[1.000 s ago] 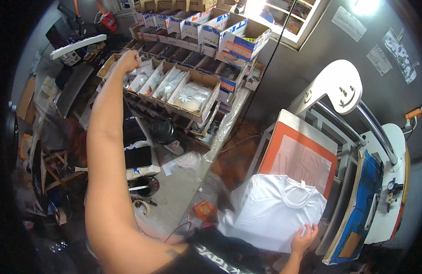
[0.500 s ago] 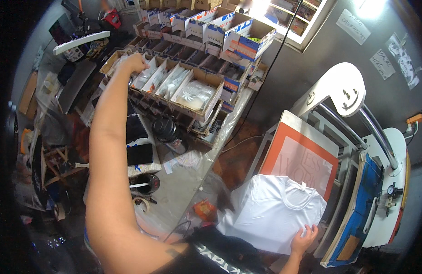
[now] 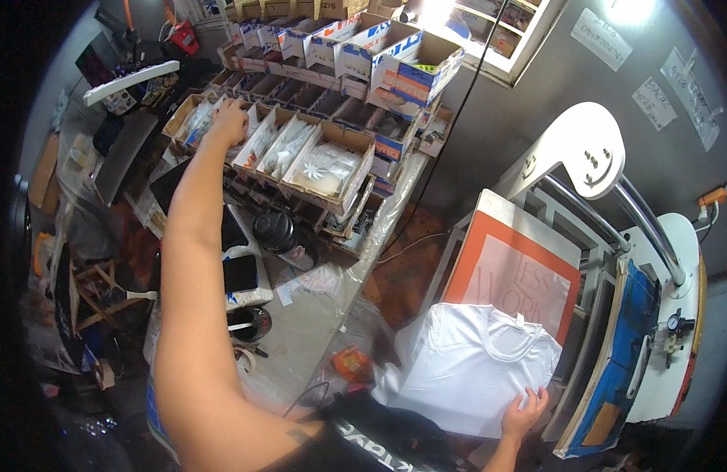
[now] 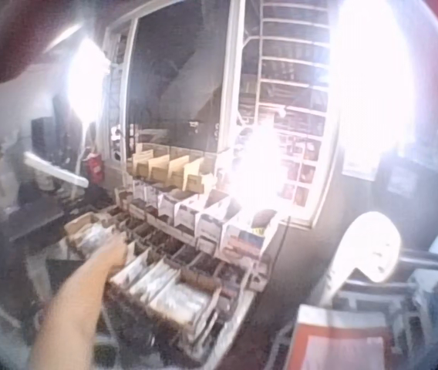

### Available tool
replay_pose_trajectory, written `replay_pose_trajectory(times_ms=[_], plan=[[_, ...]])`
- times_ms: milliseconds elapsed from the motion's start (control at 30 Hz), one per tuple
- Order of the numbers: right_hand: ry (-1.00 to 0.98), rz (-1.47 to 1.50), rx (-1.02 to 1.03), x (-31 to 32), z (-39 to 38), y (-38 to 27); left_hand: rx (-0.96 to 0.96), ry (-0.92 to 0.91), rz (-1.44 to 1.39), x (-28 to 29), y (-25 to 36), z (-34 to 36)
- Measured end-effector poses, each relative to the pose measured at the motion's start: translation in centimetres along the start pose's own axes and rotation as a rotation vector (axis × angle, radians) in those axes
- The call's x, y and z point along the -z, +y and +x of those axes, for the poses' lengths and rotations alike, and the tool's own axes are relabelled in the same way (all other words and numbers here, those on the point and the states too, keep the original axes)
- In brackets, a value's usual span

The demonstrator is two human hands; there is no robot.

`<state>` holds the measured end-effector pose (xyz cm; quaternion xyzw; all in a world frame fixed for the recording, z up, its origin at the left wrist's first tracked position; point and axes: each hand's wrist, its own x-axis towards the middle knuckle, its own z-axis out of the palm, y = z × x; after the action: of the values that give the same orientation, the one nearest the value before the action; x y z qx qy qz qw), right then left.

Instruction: The person unpacks a white t-shirt, places a transfer sheet on a heat press, and then positions the t-shirt over the transfer. They operate the heat press machine to apply the design to the shirt.

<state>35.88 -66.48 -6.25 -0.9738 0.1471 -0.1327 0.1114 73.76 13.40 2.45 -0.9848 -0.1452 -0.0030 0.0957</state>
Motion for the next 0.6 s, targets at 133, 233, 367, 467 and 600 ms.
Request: replay_pose_trajectory(times_ms=[133, 233, 367, 467, 600], plan=[[-0.017, -0.019, 0.020, 0.1, 0.5, -1.4, 0.128, -0.118, -0.333, 2.5, -2.3, 1.7], [0.000, 0.005, 0.068, -0.2, 1.0, -1.4, 0.118, 0.058, -0.500, 3.2, -3.6, 1.2], [0.028, 0.111, 0.087, -0.2, 1.7, -2.4, 0.128, 0.216, -0.551, 4.0, -4.5, 0.1], [0.064, 0.173, 0.147, 0.1, 1.7, -2.3, 0.079, 0.300, -0.732, 6.2, -0.3, -1.3], [0.026, 0.424, 0.264, 0.1, 2.0, -7.7, -0.170, 0.068, -1.982, 8.7, 13.5, -13.0]])
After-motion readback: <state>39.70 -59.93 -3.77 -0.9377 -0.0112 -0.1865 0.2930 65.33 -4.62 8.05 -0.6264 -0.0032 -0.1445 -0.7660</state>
